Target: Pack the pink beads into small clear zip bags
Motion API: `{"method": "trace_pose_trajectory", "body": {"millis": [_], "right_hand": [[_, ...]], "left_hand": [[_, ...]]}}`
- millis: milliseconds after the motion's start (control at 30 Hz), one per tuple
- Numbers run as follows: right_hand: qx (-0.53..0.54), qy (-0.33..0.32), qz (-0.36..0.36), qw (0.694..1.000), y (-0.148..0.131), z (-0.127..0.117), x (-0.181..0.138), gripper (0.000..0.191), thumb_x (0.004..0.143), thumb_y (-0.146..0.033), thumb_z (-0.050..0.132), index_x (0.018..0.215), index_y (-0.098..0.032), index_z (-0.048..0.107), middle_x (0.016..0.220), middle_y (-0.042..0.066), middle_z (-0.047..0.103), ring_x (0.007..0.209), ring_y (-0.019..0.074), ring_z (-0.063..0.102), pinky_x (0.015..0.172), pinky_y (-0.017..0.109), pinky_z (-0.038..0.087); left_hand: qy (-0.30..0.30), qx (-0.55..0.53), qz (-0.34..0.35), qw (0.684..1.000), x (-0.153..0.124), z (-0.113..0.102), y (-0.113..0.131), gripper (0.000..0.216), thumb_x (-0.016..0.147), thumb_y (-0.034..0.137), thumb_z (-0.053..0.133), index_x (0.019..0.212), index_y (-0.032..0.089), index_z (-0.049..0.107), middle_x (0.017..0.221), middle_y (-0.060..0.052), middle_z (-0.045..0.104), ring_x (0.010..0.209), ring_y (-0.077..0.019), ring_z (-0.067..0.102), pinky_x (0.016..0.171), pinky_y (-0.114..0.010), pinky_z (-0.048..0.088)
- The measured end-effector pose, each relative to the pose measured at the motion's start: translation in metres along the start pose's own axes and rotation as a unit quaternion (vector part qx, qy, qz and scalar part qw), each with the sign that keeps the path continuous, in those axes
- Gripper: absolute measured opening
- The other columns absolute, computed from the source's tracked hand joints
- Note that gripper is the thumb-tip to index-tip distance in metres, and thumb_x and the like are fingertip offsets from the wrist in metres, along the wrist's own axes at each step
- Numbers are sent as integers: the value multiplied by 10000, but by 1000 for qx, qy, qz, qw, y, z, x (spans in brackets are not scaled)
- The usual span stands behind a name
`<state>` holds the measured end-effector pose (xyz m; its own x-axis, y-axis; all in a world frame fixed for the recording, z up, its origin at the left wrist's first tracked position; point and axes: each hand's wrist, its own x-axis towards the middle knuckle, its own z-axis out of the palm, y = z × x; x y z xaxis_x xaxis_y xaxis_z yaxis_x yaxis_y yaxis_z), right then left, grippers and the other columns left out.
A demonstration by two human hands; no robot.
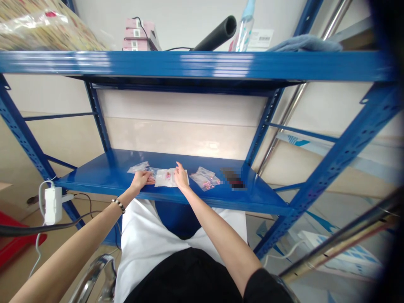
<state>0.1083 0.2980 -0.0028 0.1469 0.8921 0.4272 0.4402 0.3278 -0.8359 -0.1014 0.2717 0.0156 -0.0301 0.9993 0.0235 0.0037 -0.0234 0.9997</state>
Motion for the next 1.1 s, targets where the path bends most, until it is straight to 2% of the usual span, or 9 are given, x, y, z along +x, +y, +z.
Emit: {"method": "trace_pose_trajectory", "body": {"millis": [133,267,600,767,967,1100], "right_hand": [[2,7,-5,1000,2,0,0,546,842,-93,403,1376,-181,477,1260,111,610,1186,213,561,1057,377,396],[-4,14,8,1000,3,0,1,531,852,-95,397,1371,-166,485,1231,122,625,1149,206,581,1036,368,416],[-1,17,9,1000,-3,-3,-4,505,866,-93,407,1355,-170,505,1181,114,655,1119,208,604,1021,358,430],[0,26,5,1000,-1,-4,-3,510,841,-81,398,1323,-177,537,1126,99,675,1090,206,615,1020,360,429],[-5,33,12,999,-6,-6,-4,506,837,-68,370,1300,-152,557,1105,106,682,1078,209,620,1005,345,430],[-13,34,11,999,-8,-7,-5,511,830,-49,372,1293,-148,563,1106,104,681,1091,204,617,1005,324,425]], "left_hand": [[-1,11,5,1000,4,1,0,147,873,236,617,901,93,631,670,-84,700,617,-199,712,622,-290,606],[-11,26,10,1000,10,4,12,196,841,258,669,924,85,627,639,-70,689,568,-200,701,568,-288,597],[-23,68,19,997,17,17,32,385,846,268,678,1154,58,583,705,-85,707,579,-197,703,578,-276,582],[-50,86,22,995,19,27,48,511,824,294,705,1255,59,562,748,-95,715,584,-205,710,571,-276,577],[-81,132,33,987,16,46,63,587,825,218,682,1358,59,492,833,-125,718,522,-202,690,514,-278,552],[-86,174,44,980,19,55,65,517,816,154,652,1317,81,549,882,-128,723,486,-166,665,466,-223,493]]}}
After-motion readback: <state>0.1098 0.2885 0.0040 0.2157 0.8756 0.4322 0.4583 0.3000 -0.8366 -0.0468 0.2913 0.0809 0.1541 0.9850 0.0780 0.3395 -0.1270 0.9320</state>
